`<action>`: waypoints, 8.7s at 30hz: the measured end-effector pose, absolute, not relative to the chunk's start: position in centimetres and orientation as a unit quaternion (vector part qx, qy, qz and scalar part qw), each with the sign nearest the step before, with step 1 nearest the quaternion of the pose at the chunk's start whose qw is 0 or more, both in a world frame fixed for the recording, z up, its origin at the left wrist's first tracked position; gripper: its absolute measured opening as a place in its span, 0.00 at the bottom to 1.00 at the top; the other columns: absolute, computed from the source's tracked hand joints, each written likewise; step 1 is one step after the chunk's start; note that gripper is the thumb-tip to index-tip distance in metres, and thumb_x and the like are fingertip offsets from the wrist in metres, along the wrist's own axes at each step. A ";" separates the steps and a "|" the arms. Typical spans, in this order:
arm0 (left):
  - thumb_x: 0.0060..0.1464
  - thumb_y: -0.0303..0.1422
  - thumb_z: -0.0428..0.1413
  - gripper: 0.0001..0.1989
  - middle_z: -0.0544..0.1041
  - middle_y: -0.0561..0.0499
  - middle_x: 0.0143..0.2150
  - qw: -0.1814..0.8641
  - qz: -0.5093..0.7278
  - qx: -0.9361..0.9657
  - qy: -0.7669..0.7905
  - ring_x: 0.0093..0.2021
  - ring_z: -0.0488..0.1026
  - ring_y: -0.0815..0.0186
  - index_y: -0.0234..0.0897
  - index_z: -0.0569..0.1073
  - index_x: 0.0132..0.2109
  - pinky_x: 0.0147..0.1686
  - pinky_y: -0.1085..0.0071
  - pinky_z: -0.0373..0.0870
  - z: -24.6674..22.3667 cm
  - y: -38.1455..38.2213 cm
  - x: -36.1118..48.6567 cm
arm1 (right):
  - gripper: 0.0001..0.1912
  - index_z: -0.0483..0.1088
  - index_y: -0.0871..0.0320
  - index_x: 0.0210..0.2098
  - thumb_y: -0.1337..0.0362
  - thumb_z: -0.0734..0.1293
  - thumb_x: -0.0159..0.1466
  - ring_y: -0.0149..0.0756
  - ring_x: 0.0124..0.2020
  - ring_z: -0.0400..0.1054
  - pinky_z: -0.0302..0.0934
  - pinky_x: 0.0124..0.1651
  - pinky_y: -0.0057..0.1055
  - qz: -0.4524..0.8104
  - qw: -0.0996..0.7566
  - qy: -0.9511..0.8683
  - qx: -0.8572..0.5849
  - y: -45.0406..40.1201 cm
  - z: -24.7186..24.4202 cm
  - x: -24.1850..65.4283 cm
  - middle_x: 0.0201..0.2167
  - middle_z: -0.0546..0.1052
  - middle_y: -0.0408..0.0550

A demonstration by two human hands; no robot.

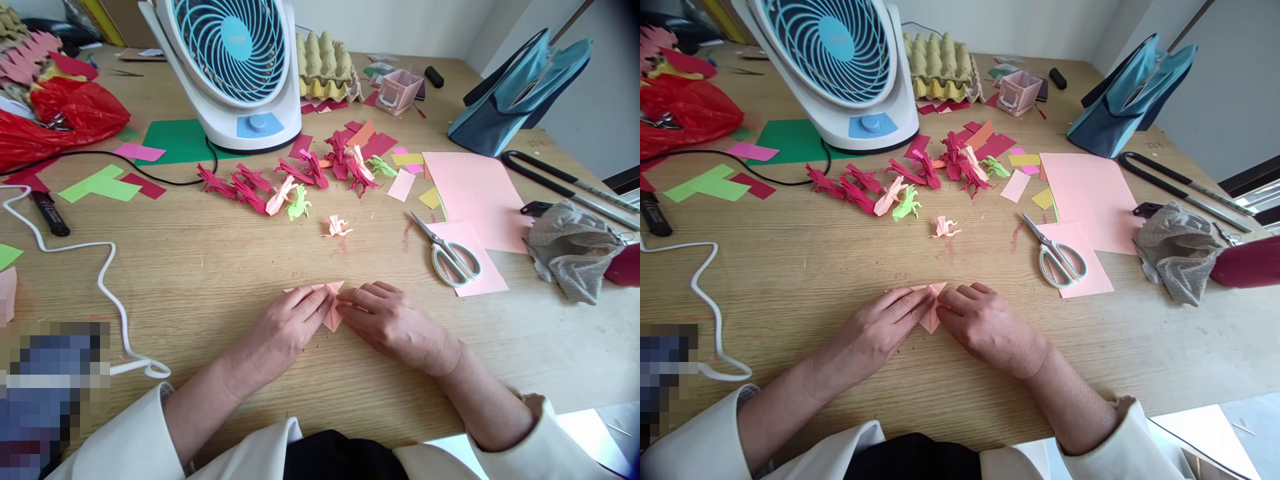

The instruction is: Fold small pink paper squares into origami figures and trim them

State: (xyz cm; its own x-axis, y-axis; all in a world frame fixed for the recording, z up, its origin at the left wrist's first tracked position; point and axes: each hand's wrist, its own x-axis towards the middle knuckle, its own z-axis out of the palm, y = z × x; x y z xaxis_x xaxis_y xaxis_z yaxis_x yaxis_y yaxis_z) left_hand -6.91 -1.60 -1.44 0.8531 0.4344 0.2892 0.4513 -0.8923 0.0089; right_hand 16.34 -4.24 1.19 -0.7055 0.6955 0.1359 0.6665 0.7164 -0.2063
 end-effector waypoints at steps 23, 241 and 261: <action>0.61 0.20 0.44 0.25 0.66 0.38 0.65 0.017 -0.101 -0.971 -0.217 0.64 0.63 0.58 0.24 0.59 0.65 0.62 0.61 0.63 -1.5 -1.4 -7.0 | 0.11 0.70 0.61 0.43 0.68 0.56 0.72 0.37 0.39 0.65 0.60 0.43 0.35 0.078 0.098 -0.922 -0.367 -4.2 1.0 16.5 0.44 0.73 0.55; 0.62 0.28 0.53 0.09 0.70 0.51 0.30 -0.115 -0.289 -0.856 -0.413 0.33 0.69 0.68 0.36 0.78 0.35 0.34 0.72 0.67 -1.4 -1.0 -5.2 | 0.12 0.71 0.60 0.45 0.68 0.57 0.71 0.40 0.47 0.66 0.62 0.47 0.39 0.093 0.152 -0.907 -0.382 -4.2 -0.2 15.6 0.51 0.74 0.55; 0.66 0.31 0.47 0.13 0.70 0.48 0.33 -0.133 -0.243 -0.874 -0.398 0.36 0.69 0.65 0.35 0.77 0.42 0.37 0.70 0.68 -0.6 -1.1 -5.3 | 0.11 0.71 0.60 0.45 0.68 0.57 0.71 0.41 0.47 0.66 0.61 0.48 0.39 0.094 0.148 -0.908 -0.382 -4.3 -0.1 15.7 0.52 0.73 0.55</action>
